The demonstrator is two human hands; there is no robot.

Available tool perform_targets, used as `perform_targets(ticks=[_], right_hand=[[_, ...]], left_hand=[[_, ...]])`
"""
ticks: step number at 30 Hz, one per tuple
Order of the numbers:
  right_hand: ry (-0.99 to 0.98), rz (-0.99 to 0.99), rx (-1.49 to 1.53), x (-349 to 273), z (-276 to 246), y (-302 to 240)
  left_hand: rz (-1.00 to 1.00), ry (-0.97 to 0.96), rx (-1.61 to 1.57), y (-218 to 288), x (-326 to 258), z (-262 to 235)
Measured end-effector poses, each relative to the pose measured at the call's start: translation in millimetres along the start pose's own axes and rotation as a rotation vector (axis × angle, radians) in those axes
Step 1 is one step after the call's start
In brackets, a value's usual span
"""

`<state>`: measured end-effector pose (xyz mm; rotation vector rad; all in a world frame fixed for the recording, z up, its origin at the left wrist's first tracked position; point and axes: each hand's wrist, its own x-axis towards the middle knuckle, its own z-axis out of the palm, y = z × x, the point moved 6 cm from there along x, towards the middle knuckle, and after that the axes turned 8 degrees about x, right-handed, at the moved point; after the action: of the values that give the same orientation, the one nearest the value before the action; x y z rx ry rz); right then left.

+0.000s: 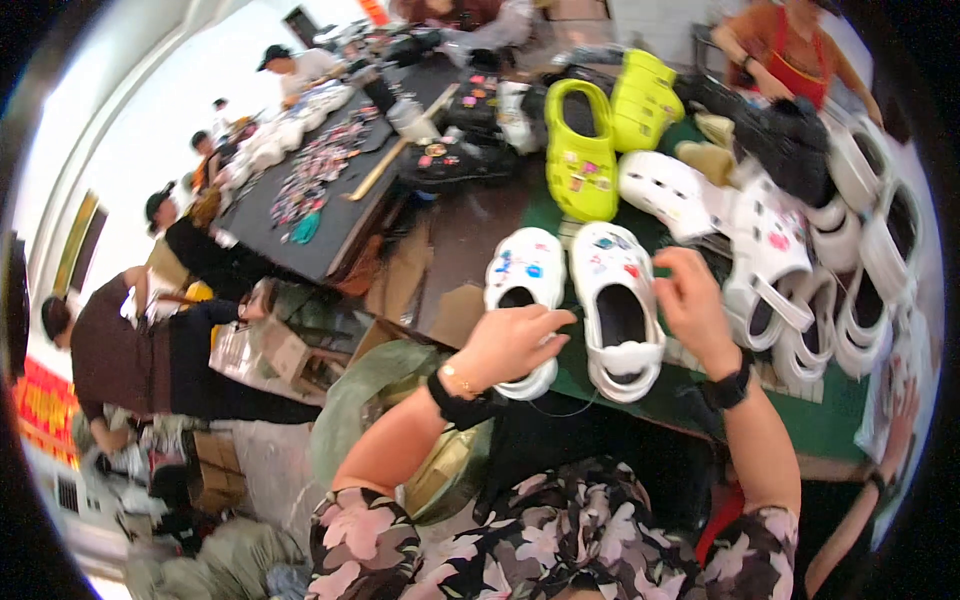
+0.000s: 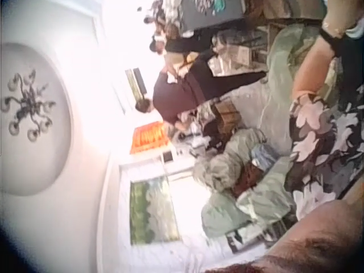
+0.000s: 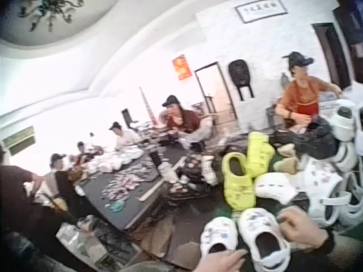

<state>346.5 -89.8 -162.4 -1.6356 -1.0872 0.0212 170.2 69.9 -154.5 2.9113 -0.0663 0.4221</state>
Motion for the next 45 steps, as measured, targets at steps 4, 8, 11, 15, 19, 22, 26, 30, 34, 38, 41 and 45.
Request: perform_targets(ticks=[4,8,11,15,19,22,26,30,34,38,41,45], right_hand=[[-0.078,0.015,-0.588,-7,-9,36],[-0.189,0.216,-1.096,-14,-8,83],[-0.222,0.181,-1.281,-12,0,106],[-0.249,0.07,-1.449,-8,1,129],[-0.303,-0.021,-1.446,-4,0,140],[-0.321,0.004,-1.4,-1,-2,139],[-0.204,-0.134,-1.297,3,0,125],[-0.344,-0.074,-1.359,4,4,143],[-0.326,-0.068,-1.327,6,3,161],[-0.299,-0.08,-1.351,10,3,175],[-0.349,-0.095,-1.337,11,4,186],[-0.3,-0.092,-1.36,13,2,195]], left_hand=[[-0.019,0.015,-0.024,4,-3,-4],[0.119,0.101,-0.086,20,-2,-5],[0.189,0.103,-0.073,29,1,4],[0.186,0.144,-0.045,33,3,13],[0.184,0.165,-0.025,32,2,19],[0.136,0.198,-0.035,28,5,21],[0.014,0.286,-0.135,24,7,19],[-0.019,0.26,-0.082,25,5,21],[0.012,0.217,-0.115,23,3,23],[-0.002,0.229,-0.108,24,3,25],[-0.024,0.231,-0.101,24,2,27],[-0.033,0.216,-0.098,24,0,30]])
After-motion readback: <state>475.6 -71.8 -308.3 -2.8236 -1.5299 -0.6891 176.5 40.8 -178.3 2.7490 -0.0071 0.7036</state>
